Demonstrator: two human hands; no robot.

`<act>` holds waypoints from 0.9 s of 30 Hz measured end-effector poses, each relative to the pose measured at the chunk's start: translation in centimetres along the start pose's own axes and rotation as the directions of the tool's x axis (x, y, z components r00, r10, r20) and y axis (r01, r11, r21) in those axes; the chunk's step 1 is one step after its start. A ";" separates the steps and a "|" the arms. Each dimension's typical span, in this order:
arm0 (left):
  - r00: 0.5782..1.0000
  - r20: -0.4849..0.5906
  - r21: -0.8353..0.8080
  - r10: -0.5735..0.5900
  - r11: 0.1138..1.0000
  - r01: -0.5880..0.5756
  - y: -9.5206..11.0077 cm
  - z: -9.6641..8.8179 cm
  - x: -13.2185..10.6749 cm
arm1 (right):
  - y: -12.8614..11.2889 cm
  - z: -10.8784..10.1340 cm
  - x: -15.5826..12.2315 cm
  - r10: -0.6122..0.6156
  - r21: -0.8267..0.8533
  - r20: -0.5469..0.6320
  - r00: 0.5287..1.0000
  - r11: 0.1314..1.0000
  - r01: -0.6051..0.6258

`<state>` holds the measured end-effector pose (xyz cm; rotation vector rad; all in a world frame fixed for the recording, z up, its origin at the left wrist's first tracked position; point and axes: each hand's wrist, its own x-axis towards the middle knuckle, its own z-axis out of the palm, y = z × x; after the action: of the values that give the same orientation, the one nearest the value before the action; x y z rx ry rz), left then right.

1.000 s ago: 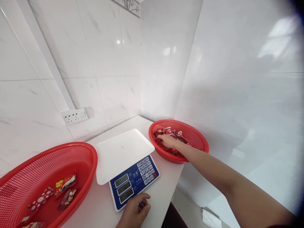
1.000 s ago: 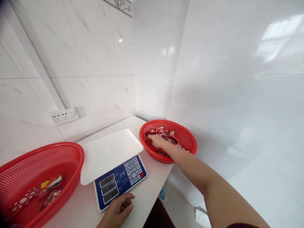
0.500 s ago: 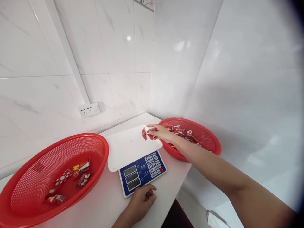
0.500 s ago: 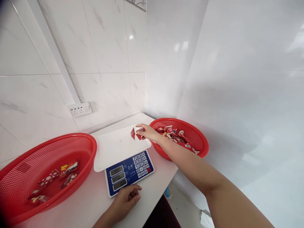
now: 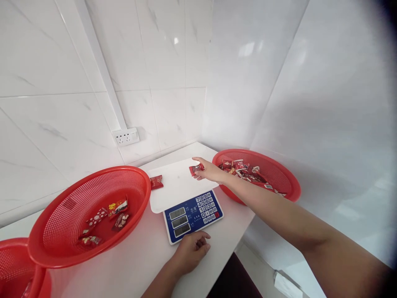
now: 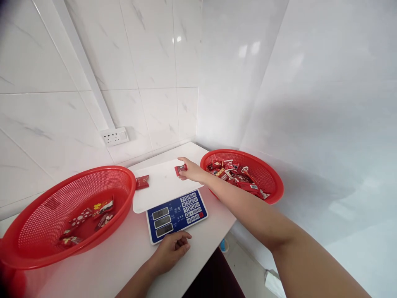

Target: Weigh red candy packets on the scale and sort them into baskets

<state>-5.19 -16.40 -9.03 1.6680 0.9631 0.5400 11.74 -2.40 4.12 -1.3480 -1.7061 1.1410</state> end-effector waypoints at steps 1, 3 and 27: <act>1.000 -0.002 0.003 0.000 1.000 0.000 0.0 0.0 0.0 | 0.0 0.2 0.1 -0.011 -0.018 0.011 1.000 1.000 0.011; 1.000 -0.005 0.012 -0.005 1.000 0.005 -0.1 0.0 0.0 | 0.0 0.7 0.3 -0.038 -0.064 0.032 0.999 0.997 0.040; 1.000 -0.009 0.019 0.009 1.000 -0.008 -0.3 0.1 0.1 | 0.3 10.5 3.6 -0.283 -0.673 0.241 0.928 0.640 0.370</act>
<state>-5.17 -16.38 -9.32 1.6885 0.9709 0.5460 1.63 -1.24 -0.29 -1.3041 -2.5079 0.3242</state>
